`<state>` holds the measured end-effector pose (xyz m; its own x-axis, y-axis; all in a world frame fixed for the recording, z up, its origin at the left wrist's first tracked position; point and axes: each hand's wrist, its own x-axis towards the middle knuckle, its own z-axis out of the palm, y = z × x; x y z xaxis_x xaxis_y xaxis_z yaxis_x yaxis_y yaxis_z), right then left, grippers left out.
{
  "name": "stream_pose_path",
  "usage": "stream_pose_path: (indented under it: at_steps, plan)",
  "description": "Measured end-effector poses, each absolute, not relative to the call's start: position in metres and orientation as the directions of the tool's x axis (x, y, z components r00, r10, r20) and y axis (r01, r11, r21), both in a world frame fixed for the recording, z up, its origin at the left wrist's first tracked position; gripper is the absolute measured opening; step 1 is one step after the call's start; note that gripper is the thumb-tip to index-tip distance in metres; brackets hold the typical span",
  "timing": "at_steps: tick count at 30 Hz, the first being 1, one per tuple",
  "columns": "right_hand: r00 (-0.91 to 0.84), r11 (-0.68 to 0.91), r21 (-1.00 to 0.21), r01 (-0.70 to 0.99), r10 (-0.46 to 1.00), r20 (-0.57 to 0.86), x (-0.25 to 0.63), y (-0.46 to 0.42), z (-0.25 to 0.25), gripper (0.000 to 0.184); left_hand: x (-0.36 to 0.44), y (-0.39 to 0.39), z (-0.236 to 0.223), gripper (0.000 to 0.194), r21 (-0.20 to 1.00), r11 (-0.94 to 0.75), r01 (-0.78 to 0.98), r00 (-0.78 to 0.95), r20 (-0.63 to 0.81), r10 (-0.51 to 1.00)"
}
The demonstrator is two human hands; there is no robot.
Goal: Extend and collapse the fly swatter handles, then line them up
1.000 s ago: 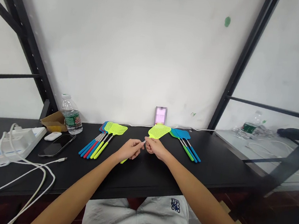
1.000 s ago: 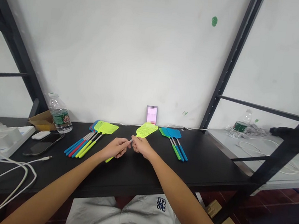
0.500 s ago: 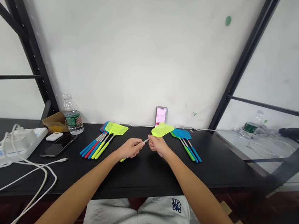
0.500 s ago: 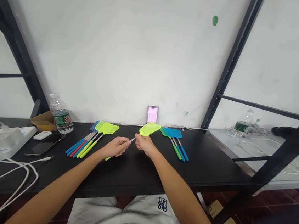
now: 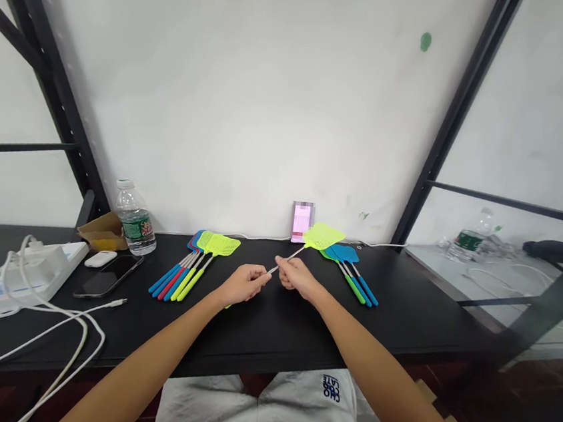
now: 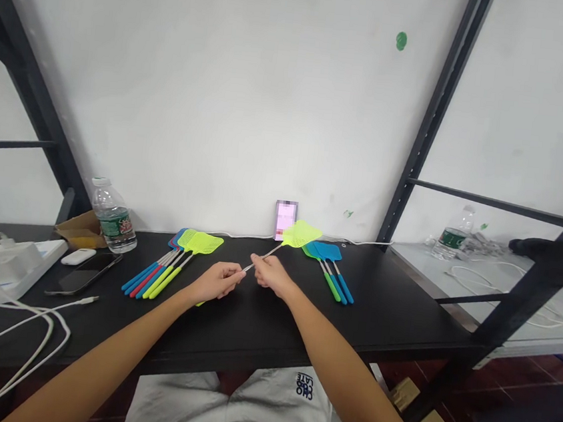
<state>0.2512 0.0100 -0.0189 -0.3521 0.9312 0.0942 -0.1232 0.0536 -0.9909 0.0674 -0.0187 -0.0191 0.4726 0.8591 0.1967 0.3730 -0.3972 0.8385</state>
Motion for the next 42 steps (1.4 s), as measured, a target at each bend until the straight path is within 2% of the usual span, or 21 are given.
stream_pose_path:
  at_steps: [3,13,18,20,26,33,37,40,42]
  plan:
    - [-0.390,0.046,-0.989,-0.138,0.915,0.097,0.240,0.006,-0.022,0.046,0.068,-0.020,-0.017,0.042,0.835,-0.397,0.380,0.467,0.196,0.862]
    - [-0.281,0.106,-0.973,-0.204,0.946,0.162,0.259,0.021,-0.016,0.047,0.061,-0.020,-0.006,0.044,0.885,-0.309,0.349,0.517,0.094,0.851]
    - [-0.088,0.152,-0.962,-0.227,0.981,0.175,0.287,0.028,-0.005,0.046,0.051,-0.021,-0.001,0.044,0.884,-0.287,0.369,0.564,0.033,0.825]
    - [-0.062,0.157,-0.964,-0.215,0.983,0.174,0.300,0.031,-0.002,0.045,0.049,-0.020,-0.001,0.043,0.886,-0.280,0.371,0.577,0.017,0.816]
    - [0.037,0.184,-0.957,-0.224,0.983,0.181,0.316,0.039,0.001,0.043,0.050,-0.019,-0.001,0.044,0.878,-0.277,0.390,0.554,0.016,0.832]
    - [0.187,0.209,-0.946,-0.248,0.968,0.165,0.326,0.043,0.004,0.040,0.042,-0.019,0.001,0.044,0.821,-0.348,0.451,0.533,0.065,0.843]
    - [0.335,0.280,-0.909,-0.307,0.926,0.172,0.339,0.047,0.005,0.040,0.036,-0.017,0.001,0.043,0.757,-0.430,0.492,0.516,0.143,0.844]
    - [0.489,0.351,-0.891,-0.287,0.854,0.179,0.348,0.051,0.005,0.041,0.035,-0.016,0.001,0.041,0.741,-0.442,0.506,0.528,0.139,0.838]
    - [0.563,0.354,-0.885,-0.303,0.816,0.133,0.352,0.054,0.005,0.041,0.035,-0.015,0.001,0.041,0.735,-0.448,0.508,0.541,0.133,0.830]
